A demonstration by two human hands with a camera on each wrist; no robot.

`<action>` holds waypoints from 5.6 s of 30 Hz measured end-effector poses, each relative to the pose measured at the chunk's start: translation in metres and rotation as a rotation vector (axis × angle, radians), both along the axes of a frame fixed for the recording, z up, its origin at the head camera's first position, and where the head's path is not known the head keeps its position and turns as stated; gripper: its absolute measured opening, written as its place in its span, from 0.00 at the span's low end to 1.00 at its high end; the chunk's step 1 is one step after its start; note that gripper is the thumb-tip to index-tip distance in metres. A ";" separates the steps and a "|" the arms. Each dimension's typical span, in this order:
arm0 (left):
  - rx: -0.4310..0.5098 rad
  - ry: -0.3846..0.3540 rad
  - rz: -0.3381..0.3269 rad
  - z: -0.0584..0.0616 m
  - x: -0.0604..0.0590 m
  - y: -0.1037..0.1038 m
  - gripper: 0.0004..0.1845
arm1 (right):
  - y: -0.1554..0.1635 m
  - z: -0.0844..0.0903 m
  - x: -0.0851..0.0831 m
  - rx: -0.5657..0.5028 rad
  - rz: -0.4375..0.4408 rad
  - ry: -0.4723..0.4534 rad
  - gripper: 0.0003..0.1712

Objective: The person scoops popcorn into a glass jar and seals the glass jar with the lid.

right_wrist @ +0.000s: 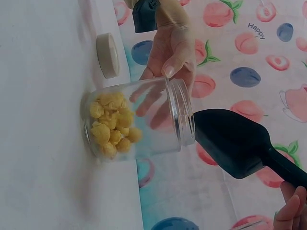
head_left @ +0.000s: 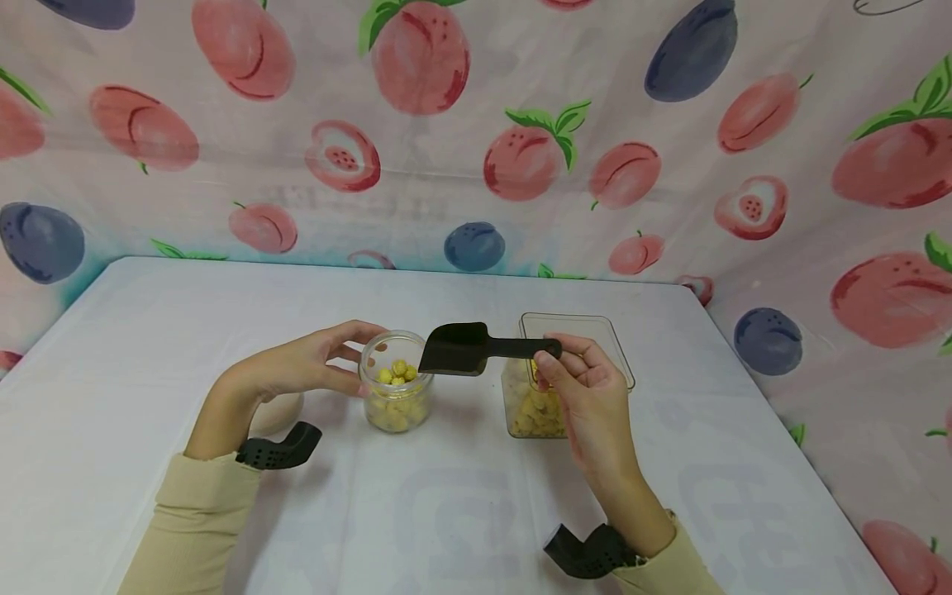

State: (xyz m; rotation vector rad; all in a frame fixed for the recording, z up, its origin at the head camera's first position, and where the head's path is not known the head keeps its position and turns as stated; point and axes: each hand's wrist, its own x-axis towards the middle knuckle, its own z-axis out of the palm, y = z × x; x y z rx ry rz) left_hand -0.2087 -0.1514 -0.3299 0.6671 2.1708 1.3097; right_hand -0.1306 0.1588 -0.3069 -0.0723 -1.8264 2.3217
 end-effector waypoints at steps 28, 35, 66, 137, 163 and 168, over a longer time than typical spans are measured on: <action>-0.061 0.092 -0.025 0.023 0.017 0.002 0.43 | 0.026 0.017 -0.003 -0.068 -0.105 0.066 0.11; -0.163 0.284 0.014 0.041 0.035 0.013 0.43 | 0.042 0.022 -0.008 -0.152 -0.168 0.112 0.10; 0.336 0.420 0.157 0.001 0.069 0.142 0.32 | 0.099 0.026 -0.019 -0.171 -0.314 0.478 0.14; 0.418 0.241 0.302 -0.034 0.054 0.178 0.30 | 0.077 0.013 -0.020 0.647 -0.264 0.364 0.15; 0.415 0.251 0.288 -0.036 0.053 0.178 0.29 | 0.083 0.012 -0.025 0.398 -0.271 0.227 0.10; 0.419 0.253 0.286 -0.036 0.053 0.178 0.30 | 0.081 0.013 -0.025 0.277 -0.266 0.230 0.09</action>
